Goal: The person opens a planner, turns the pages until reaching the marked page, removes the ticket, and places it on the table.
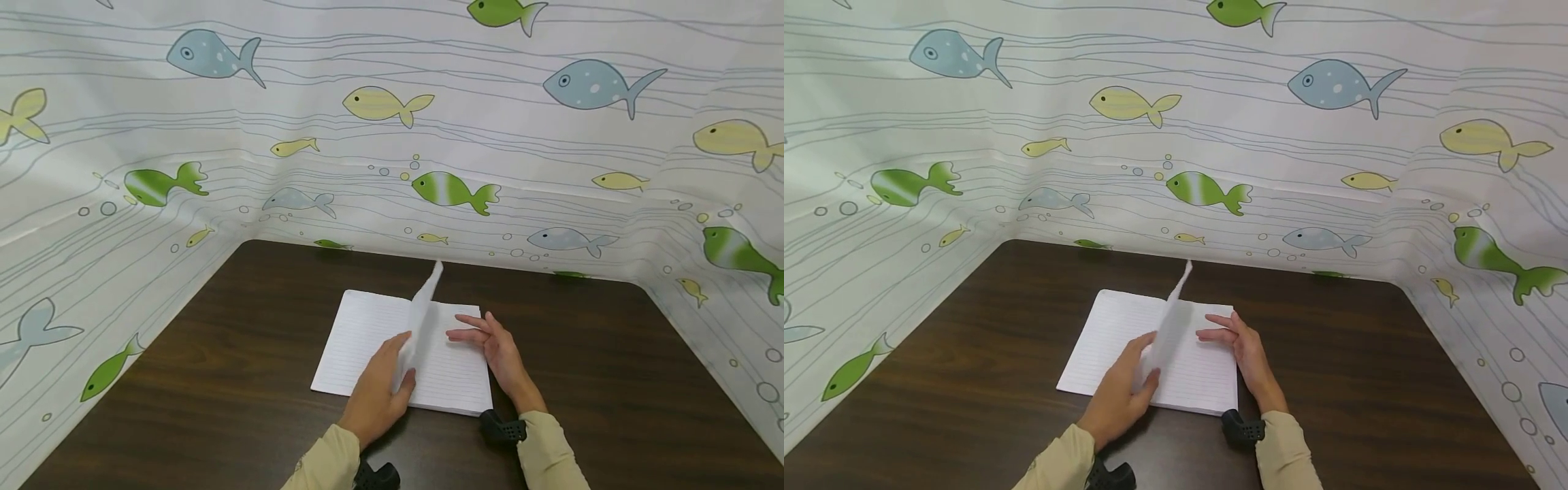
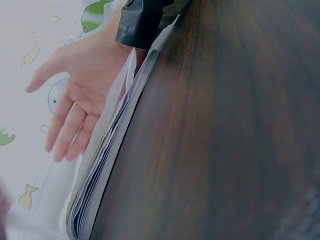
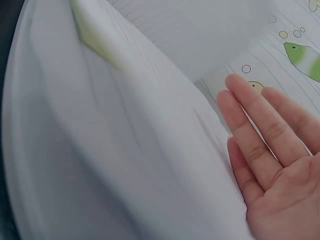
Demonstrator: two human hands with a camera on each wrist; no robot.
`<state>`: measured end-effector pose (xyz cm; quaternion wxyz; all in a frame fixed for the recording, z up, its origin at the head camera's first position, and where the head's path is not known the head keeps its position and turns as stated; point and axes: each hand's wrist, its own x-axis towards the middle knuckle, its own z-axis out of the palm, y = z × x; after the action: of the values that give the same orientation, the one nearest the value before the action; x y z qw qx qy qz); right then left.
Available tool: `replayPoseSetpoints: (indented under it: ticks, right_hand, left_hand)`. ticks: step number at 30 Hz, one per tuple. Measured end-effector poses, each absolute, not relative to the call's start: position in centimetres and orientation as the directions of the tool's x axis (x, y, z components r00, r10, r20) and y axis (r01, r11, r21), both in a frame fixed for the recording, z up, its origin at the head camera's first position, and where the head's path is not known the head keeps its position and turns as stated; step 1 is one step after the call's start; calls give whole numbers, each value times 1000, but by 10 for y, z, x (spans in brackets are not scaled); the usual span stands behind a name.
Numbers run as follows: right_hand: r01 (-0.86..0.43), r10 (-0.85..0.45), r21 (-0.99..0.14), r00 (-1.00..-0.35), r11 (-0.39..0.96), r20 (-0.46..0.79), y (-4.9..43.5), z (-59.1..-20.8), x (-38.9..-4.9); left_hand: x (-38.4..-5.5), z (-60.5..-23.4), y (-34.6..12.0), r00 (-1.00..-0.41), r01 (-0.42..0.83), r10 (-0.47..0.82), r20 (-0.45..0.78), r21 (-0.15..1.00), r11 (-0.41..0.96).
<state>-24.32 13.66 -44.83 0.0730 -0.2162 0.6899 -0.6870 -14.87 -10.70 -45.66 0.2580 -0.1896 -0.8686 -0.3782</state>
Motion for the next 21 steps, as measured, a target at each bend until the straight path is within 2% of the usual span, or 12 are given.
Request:
replayPoseSetpoints:
  ticks: [2, 5, 7, 9, 12, 16, 18, 21]
  right_hand:
    - [-200, -394, -979, -897, -40, 199, 136, -448, -244]
    - [-189, -377, -981, -906, -48, 193, 136, -448, -244]
    - [-183, -364, -982, -912, -51, 189, 135, -448, -243]
    - [-178, -355, -983, -917, -53, 185, 135, -448, -243]
    - [-181, -343, -982, -920, -57, 189, 136, -449, -243]
    - [-202, -303, -978, -930, -47, 206, 134, -450, -243]
    - [-238, -242, -971, -942, -1, 231, 133, -452, -242]
    - [-294, -107, -949, -953, 110, 283, 131, -453, -242]
  left_hand:
    - [-150, -457, -107, -748, 485, 7, 664, 539, 689]
    - [-154, -457, -109, -647, 409, -144, 749, 500, 763]
    - [-155, -458, -111, -602, 359, -178, 779, 462, 811]
    - [-155, -458, -113, -584, 317, -170, 794, 416, 852]
    - [-155, -458, -114, -602, 293, -90, 793, 325, 899]
    - [-155, -460, -113, -671, 403, 75, 737, 279, 872]
    - [-153, -460, -111, -730, 474, 188, 657, 289, 832]
    - [-148, -462, -109, -821, 508, 357, 445, 284, 813]
